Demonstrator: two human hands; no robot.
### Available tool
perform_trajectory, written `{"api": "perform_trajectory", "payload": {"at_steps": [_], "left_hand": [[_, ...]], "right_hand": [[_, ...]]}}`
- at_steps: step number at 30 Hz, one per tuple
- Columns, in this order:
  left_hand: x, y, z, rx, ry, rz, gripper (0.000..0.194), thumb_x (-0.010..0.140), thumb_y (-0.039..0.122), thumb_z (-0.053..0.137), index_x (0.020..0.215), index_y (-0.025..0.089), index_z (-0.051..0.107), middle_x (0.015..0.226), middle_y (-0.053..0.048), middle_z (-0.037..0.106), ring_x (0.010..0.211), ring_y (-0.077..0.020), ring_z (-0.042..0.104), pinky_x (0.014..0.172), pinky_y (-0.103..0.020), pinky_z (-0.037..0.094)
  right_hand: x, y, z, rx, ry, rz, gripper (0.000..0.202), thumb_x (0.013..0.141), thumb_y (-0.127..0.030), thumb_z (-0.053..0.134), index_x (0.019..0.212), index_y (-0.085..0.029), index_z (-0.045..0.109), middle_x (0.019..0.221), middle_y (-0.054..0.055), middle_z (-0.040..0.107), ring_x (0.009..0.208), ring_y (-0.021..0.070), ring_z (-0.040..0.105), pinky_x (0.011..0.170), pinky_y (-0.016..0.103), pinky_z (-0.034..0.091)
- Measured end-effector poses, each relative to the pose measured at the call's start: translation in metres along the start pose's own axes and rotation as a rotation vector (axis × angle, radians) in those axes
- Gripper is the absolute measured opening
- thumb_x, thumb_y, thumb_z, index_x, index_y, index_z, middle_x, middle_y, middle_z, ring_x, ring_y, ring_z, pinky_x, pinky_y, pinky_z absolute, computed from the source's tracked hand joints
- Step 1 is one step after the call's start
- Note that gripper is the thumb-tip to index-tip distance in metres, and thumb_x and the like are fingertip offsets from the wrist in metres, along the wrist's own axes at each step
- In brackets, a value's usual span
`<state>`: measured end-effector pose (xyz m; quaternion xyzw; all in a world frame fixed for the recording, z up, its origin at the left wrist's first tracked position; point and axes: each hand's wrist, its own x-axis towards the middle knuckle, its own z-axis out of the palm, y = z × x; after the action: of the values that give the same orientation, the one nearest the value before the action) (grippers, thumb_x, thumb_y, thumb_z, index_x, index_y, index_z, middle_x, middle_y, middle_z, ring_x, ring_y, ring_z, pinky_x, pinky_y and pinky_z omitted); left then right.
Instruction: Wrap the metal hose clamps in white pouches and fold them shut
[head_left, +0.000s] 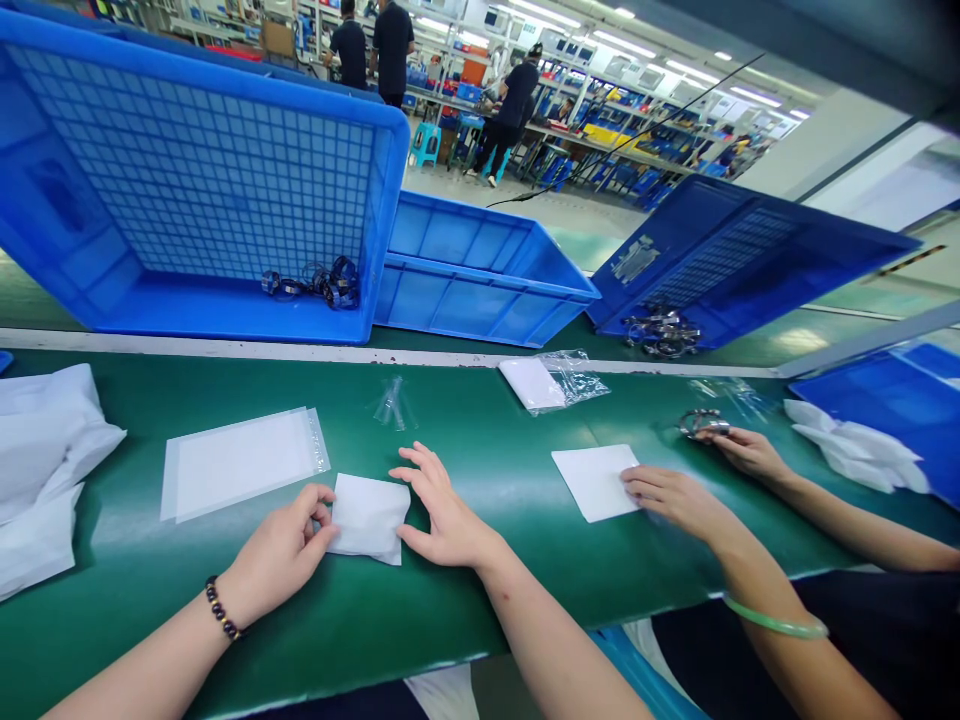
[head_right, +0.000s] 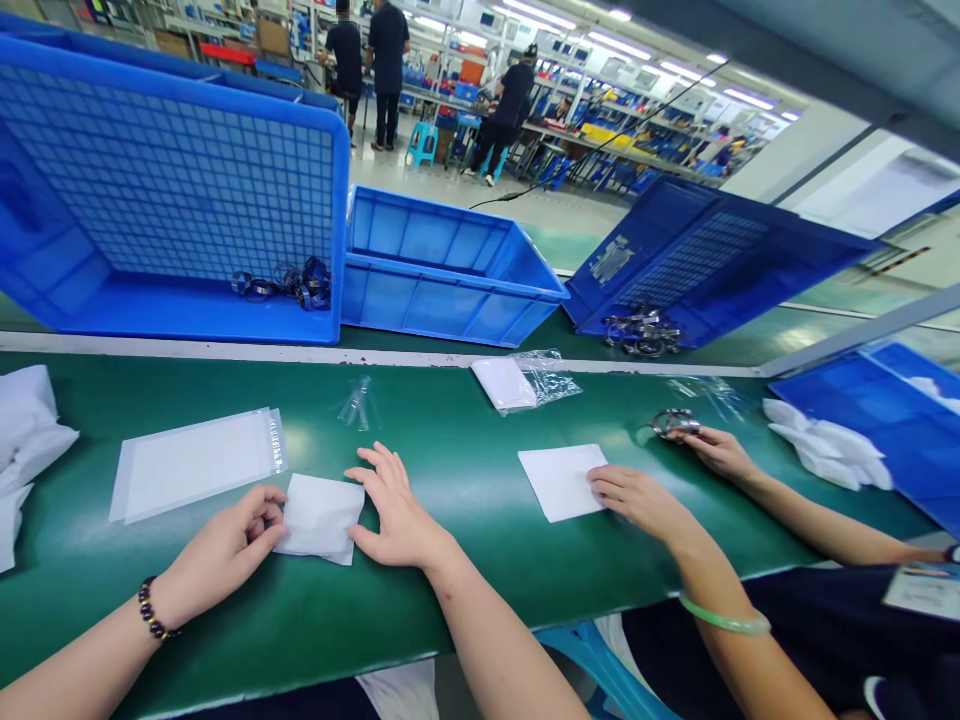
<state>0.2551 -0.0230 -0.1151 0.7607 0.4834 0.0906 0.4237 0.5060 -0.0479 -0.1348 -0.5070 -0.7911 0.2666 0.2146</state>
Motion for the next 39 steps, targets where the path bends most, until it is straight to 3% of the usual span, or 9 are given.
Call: {"api": "perform_trajectory", "payload": {"at_steps": [3,7,16,25,32,35,39], "left_hand": [[0.001,0.002,0.003,-0.093,-0.039,-0.064,0.027,0.083,0.029,0.044,0.107,0.022,0.036,0.074,0.004,0.056,0.053,-0.0124,0.052,0.054,-0.025,0.040],[0.001,0.001,0.007,-0.190,-0.047,-0.095,0.028,0.084,0.024,0.037,0.112,0.024,0.033,0.068,0.007,0.050,0.046,-0.0110,0.052,0.051,-0.024,0.041],[0.001,-0.001,0.007,-0.265,-0.039,-0.095,0.031,0.084,0.021,0.033,0.115,0.026,0.033,0.072,0.007,0.048,0.043,-0.0085,0.052,0.045,-0.021,0.041],[0.001,0.000,0.008,-0.295,-0.016,-0.126,0.028,0.087,0.034,0.036,0.114,0.025,0.033,0.067,0.007,0.050,0.042,-0.0101,0.052,0.042,-0.021,0.040],[-0.003,-0.004,0.016,-0.371,-0.005,-0.107,0.036,0.077,0.013,0.039,0.112,0.023,0.036,0.075,0.006,0.048,0.040,-0.0066,0.050,0.043,-0.019,0.039],[-0.014,-0.004,0.010,-0.309,0.018,-0.073,0.039,0.074,0.010,0.041,0.111,0.022,0.038,0.070,0.006,0.048,0.047,-0.0085,0.051,0.049,-0.020,0.039],[-0.037,-0.004,-0.013,-0.125,0.105,-0.023,0.042,0.071,0.008,0.042,0.111,0.021,0.041,0.067,0.006,0.049,0.062,-0.0121,0.049,0.060,-0.023,0.038]], "right_hand": [[0.001,0.000,0.001,-0.002,0.015,-0.008,0.058,0.070,-0.024,0.059,0.124,-0.020,0.037,0.140,0.013,0.026,0.138,0.0304,0.007,0.107,0.058,0.014],[0.002,-0.001,0.003,-0.009,0.008,-0.021,0.058,0.070,-0.026,0.060,0.124,-0.020,0.038,0.140,0.014,0.027,0.138,0.0310,0.008,0.107,0.058,0.013],[0.002,0.003,0.000,0.016,0.013,-0.028,0.059,0.069,-0.024,0.059,0.124,-0.021,0.037,0.141,0.013,0.026,0.138,0.0312,0.008,0.107,0.055,0.019],[0.004,0.012,-0.001,0.052,0.102,-0.030,0.059,0.069,-0.017,0.056,0.124,-0.021,0.037,0.141,0.011,0.027,0.138,0.0272,0.010,0.108,0.049,0.023],[-0.001,0.020,0.006,0.026,0.131,-0.033,0.051,0.076,-0.023,0.053,0.124,-0.022,0.036,0.140,0.013,0.028,0.136,0.0311,0.015,0.105,0.055,0.026],[-0.004,0.026,0.009,0.007,0.137,-0.022,0.050,0.079,-0.026,0.052,0.126,-0.023,0.034,0.140,0.012,0.028,0.136,0.0296,0.015,0.106,0.055,0.026],[-0.008,0.033,0.013,-0.021,0.154,0.002,0.047,0.082,-0.028,0.049,0.126,-0.025,0.033,0.140,0.011,0.028,0.136,0.0286,0.017,0.105,0.055,0.029]]}}
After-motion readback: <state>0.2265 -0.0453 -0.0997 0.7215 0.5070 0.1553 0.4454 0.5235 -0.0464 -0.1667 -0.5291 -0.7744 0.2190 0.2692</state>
